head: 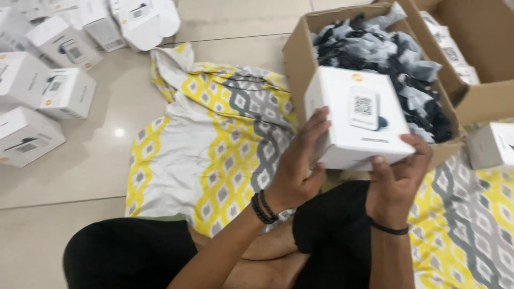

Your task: The person places items into boxes and secures them by hand.

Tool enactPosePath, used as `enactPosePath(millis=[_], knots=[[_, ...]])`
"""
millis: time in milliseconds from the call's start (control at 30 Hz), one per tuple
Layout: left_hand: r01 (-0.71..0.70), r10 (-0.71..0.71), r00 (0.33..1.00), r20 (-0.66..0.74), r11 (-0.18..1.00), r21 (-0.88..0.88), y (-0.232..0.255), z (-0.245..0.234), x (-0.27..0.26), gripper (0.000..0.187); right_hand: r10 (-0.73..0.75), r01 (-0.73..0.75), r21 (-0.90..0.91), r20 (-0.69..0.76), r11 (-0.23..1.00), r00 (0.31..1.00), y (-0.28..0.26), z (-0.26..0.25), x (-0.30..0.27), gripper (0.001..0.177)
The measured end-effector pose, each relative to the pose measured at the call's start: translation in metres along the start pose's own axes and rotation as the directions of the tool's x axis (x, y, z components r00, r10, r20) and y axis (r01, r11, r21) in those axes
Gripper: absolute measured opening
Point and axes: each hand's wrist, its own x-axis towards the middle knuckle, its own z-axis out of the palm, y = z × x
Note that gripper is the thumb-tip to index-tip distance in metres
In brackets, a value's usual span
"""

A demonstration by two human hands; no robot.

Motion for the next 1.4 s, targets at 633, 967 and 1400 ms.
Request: enactPosePath(millis=[633,967,1400], knots=[[-0.039,0.067,0.940,0.334,0.995,-0.090,-0.021,0.127,0.049,0.051,-0.358,-0.135,-0.771,-0.434,0.623,0.826,0.002,-0.364,0.144,0.042],[0.422,-0.355,0.905,-0.233,0.812,0.403,0.077,-0.170,-0.112,0.041,0.099,0.164,-0.453,0.502,0.876,0.859,0.011,0.168,-0.066,0.032],[0.968,0.061,-0.175,-0.983,-0.169,-0.183,0.216,-0.337,-0.610,0.091,0.695,-0.343,-0.709,0.694,0.616,-0.188,0.114,0.419,-0.439,0.089]])
